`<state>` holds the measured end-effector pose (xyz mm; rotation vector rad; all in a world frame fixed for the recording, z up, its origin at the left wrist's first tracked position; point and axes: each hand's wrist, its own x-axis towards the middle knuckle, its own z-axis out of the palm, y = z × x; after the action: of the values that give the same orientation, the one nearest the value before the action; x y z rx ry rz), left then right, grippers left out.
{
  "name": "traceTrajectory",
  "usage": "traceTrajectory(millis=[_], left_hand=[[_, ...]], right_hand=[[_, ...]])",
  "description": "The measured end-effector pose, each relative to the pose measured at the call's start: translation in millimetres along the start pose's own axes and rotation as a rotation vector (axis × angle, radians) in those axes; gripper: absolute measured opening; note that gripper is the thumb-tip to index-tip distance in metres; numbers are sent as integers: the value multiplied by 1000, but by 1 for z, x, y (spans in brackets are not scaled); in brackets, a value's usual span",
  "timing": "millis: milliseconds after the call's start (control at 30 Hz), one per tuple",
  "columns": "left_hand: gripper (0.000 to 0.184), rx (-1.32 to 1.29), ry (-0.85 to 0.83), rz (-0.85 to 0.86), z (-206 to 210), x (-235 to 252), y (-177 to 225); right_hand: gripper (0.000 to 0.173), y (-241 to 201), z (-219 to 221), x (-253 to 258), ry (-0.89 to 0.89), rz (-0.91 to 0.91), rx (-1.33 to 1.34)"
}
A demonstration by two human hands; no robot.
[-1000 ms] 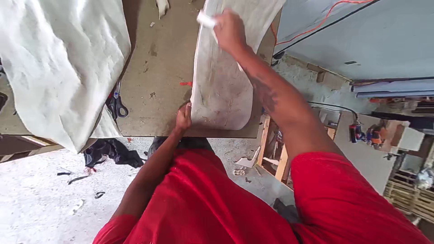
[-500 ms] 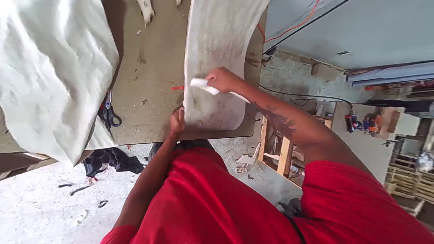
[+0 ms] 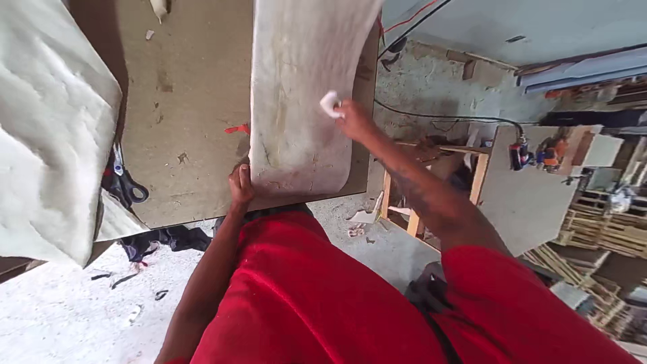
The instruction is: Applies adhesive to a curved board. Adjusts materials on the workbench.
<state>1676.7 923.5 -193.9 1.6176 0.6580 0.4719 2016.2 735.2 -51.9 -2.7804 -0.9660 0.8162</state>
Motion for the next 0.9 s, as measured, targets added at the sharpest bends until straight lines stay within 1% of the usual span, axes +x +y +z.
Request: traceTrajectory(millis=[33,67,100,167,233,300,367,400,433,467,500,600,667,767,800,833,867,900], left_hand=[[57,11,-10,2,0,1,0],[58,25,-32,0,2,1,0],[58,41,-52,-6,4,1,-1],[60,70,-84,-30,7,2,-1],[58,67,-93,-30,7,6,2],[56,43,-96,-32,10,6,7],[55,39,-97,-34,14,5,10],[55,40,-95,-25,16,3,9],[55,37,-99,-19,18,1,8],[56,33,-108,-19,21,0,6],[56,33,-121,-21,22,1,5],[56,74,-142,-4,20,-1,0],[55,106,-173,-12,14,-1,-2],[50,157,-278,-31,13,2,4],[50,165,-326,-46,8,4,5],[50,154,-376,-76,3,11,8],[52,109,-412,-129,1,21,10],[55,17,-449,-210,2,30,13]], right_hand=[[19,-8,2,-29,-25,6,14],[17,-7,8,-49,-40,-3,24],[18,-3,13,-62,-61,-9,45],[24,-1,18,-83,-130,36,137],[26,-5,13,-96,-139,81,202],[29,5,-9,-106,-55,192,228],[31,27,-24,-108,103,274,149],[32,36,-20,-103,145,316,90],[32,36,-9,-106,150,352,83],[29,22,6,-115,142,370,110],[27,-4,23,-129,150,369,155],[27,-64,83,-146,276,402,142],[32,-107,110,-161,267,453,189],[28,-164,137,-195,227,460,322],[29,-174,144,-205,200,451,372],[30,-177,148,-213,216,458,419],[29,-169,147,-223,273,488,451],[27,-155,142,-235,373,531,457]])
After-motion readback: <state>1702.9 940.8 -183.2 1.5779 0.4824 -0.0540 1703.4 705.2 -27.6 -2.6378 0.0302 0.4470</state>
